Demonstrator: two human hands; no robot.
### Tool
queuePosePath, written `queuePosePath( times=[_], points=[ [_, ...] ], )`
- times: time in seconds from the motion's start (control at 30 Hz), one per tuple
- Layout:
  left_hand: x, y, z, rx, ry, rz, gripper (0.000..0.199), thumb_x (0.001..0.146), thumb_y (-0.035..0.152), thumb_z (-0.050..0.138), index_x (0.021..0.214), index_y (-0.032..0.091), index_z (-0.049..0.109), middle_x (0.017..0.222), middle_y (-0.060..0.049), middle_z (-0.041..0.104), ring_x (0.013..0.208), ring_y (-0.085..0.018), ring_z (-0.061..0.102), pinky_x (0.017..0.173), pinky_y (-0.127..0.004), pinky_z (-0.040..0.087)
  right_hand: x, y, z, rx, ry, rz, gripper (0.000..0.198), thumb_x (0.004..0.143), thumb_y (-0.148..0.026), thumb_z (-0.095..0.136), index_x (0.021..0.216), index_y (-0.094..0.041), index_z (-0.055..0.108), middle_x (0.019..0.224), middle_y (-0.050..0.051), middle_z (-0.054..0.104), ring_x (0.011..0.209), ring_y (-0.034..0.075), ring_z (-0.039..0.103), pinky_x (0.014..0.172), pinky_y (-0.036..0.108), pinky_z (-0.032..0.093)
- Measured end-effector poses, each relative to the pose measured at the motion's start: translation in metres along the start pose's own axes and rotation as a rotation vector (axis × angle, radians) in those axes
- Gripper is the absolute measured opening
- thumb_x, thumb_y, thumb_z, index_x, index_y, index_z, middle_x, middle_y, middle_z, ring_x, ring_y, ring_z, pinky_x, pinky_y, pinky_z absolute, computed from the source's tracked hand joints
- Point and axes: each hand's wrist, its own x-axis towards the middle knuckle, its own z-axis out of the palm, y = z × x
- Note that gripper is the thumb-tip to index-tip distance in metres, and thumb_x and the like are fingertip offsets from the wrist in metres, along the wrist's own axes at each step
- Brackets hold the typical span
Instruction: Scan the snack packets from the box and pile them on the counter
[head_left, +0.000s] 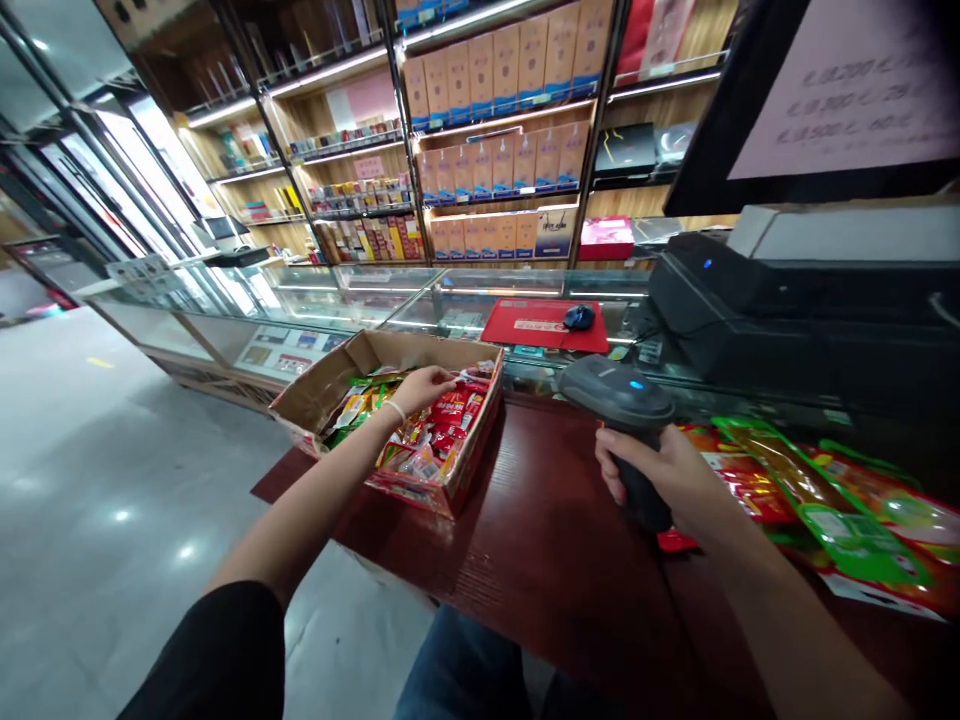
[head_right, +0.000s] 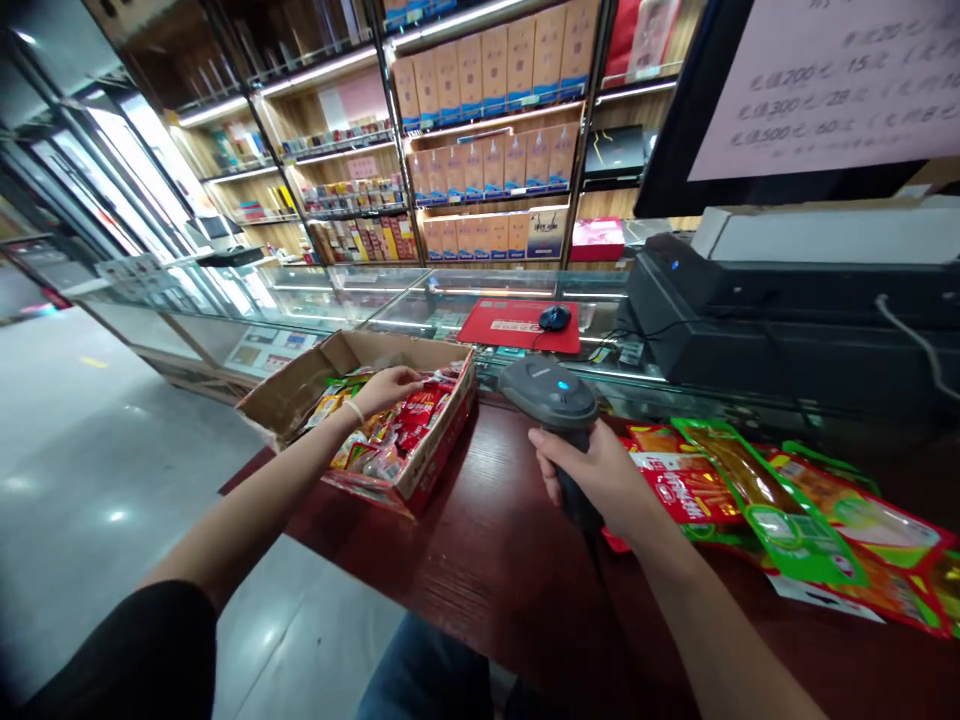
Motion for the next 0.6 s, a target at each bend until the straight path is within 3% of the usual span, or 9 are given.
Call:
queuePosePath(
  times=[0.1, 0.17, 0.27, 0.37, 0.47, 0.6],
  points=[
    [-0.003, -0.006, 0.012, 0.16, -0.087, 0.063, 0.041, 0.08, 0.049, 0.058, 0.101, 0.016, 0.07, 0.1, -0.011, 0.072, 0.093, -0.025, 0.065, 0.087, -0.033, 0.047, 0.002, 0.001, 0.0, 0.009, 0.015, 0.019, 0.037, 0.081, -0.049, 0.069, 0.067, -0.019, 0.052, 0.056, -0.003, 0.053, 0.042, 0.011, 0.05, 0.04, 0.023, 0.04],
    [-0.005, -0.009, 0.019, 0.244, -0.19, 0.121, 0.057, 0.076, 0.055, 0.061, 0.115, 0.014, 0.066, 0.118, -0.016, 0.067, 0.108, -0.029, 0.061, 0.096, -0.036, 0.044, 0.003, 0.003, 0.0, -0.015, 0.01, 0.02, 0.038, 0.082, -0.049, 0.068, 0.066, -0.019, 0.052, 0.055, -0.002, 0.053, 0.042, 0.011, 0.05, 0.04, 0.024, 0.04],
    [-0.008, -0.015, 0.024, 0.377, -0.378, 0.18, 0.084, 0.067, 0.058, 0.068, 0.137, 0.014, 0.05, 0.142, -0.02, 0.05, 0.128, -0.034, 0.049, 0.105, -0.04, 0.036, 0.005, 0.005, 0.0, -0.061, -0.015, 0.012, 0.039, 0.084, -0.049, 0.066, 0.063, -0.018, 0.052, 0.054, -0.001, 0.053, 0.042, 0.012, 0.051, 0.042, 0.024, 0.041],
    [-0.012, -0.014, 0.023, 0.436, -0.469, 0.242, 0.09, 0.071, 0.053, 0.066, 0.146, 0.015, 0.037, 0.148, -0.019, 0.042, 0.132, -0.033, 0.045, 0.107, -0.038, 0.034, 0.005, 0.006, 0.0, -0.066, -0.026, 0.009, 0.039, 0.085, -0.048, 0.065, 0.063, -0.019, 0.052, 0.052, -0.002, 0.052, 0.042, 0.012, 0.05, 0.042, 0.024, 0.04],
    [-0.02, -0.003, 0.019, 0.481, -0.471, 0.331, 0.078, 0.076, 0.045, 0.063, 0.145, 0.018, 0.04, 0.14, -0.015, 0.054, 0.122, -0.029, 0.055, 0.1, -0.034, 0.04, 0.005, 0.005, 0.0, -0.052, -0.027, 0.007, 0.039, 0.085, -0.048, 0.065, 0.063, -0.019, 0.051, 0.052, -0.002, 0.052, 0.042, 0.011, 0.05, 0.042, 0.024, 0.04],
    [-0.03, 0.017, 0.015, 0.624, -0.402, 0.396, 0.057, 0.077, 0.039, 0.06, 0.133, 0.024, 0.057, 0.102, -0.011, 0.073, 0.094, -0.028, 0.066, 0.081, -0.032, 0.046, 0.004, 0.002, 0.001, -0.018, -0.004, 0.001, 0.037, 0.083, -0.047, 0.068, 0.066, -0.019, 0.05, 0.054, -0.003, 0.052, 0.042, 0.011, 0.05, 0.041, 0.023, 0.041]
  ],
)
